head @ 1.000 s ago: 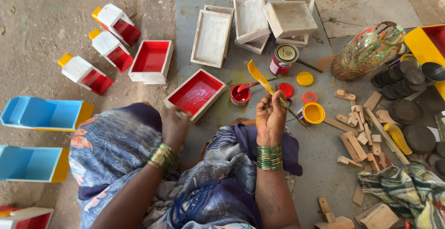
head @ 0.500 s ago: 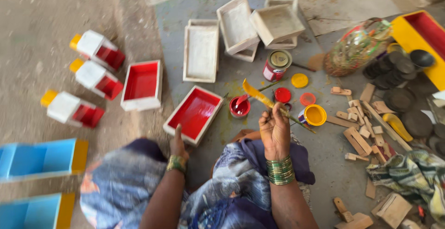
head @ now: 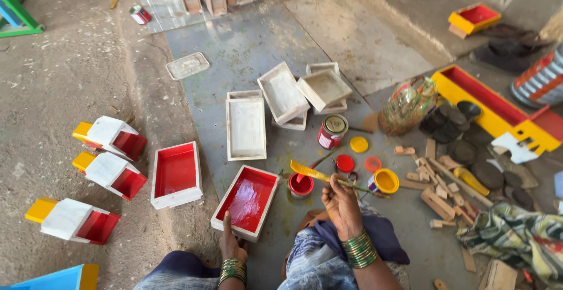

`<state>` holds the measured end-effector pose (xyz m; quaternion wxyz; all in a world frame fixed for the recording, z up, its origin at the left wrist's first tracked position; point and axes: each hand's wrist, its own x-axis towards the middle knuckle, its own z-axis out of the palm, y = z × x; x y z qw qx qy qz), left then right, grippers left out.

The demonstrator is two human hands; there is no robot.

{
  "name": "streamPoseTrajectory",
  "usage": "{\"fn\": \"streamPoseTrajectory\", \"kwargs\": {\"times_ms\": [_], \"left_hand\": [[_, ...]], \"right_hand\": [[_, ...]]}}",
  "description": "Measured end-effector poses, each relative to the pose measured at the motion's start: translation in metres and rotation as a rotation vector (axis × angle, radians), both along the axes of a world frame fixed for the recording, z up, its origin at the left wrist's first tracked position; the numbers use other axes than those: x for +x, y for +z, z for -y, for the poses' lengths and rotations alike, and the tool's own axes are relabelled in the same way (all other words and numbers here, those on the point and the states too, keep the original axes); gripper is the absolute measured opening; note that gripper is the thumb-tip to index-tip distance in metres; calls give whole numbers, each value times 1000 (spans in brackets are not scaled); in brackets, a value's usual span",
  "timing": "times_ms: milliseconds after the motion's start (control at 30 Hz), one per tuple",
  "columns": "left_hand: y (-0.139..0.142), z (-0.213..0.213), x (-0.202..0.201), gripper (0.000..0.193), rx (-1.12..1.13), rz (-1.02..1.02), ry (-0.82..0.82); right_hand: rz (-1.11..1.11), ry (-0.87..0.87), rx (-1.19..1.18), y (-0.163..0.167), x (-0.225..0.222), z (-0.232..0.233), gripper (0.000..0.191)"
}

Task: The person paints the edges of small wooden boxes with yellow paint using a brush. They dip the brush into a yellow paint can, apply paint to the edges of a box, and place it down. The person repeats this process with multiple boxes, handling them one at a time.

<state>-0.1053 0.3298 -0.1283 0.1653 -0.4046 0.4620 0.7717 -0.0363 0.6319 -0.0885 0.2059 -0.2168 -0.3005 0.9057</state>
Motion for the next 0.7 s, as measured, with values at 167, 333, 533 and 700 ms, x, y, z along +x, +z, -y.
{"fn": "streamPoseTrajectory", "kwargs": {"times_ms": [167,333,533,700], "left_hand": [[7,1,6,100,118,-204,84],[11,4,12,102,205,-31,213],[13,-9,11,86,309,-129,195],[20,-18,11,73,341,-304,253]], "right_hand": [[1,21,5,-2,2,-3,20],[0,22,9,0,11,-3,21],[-14,29,-4,1,15,-9,21],[-11,45,-41,-7,10,-12,22]]}}
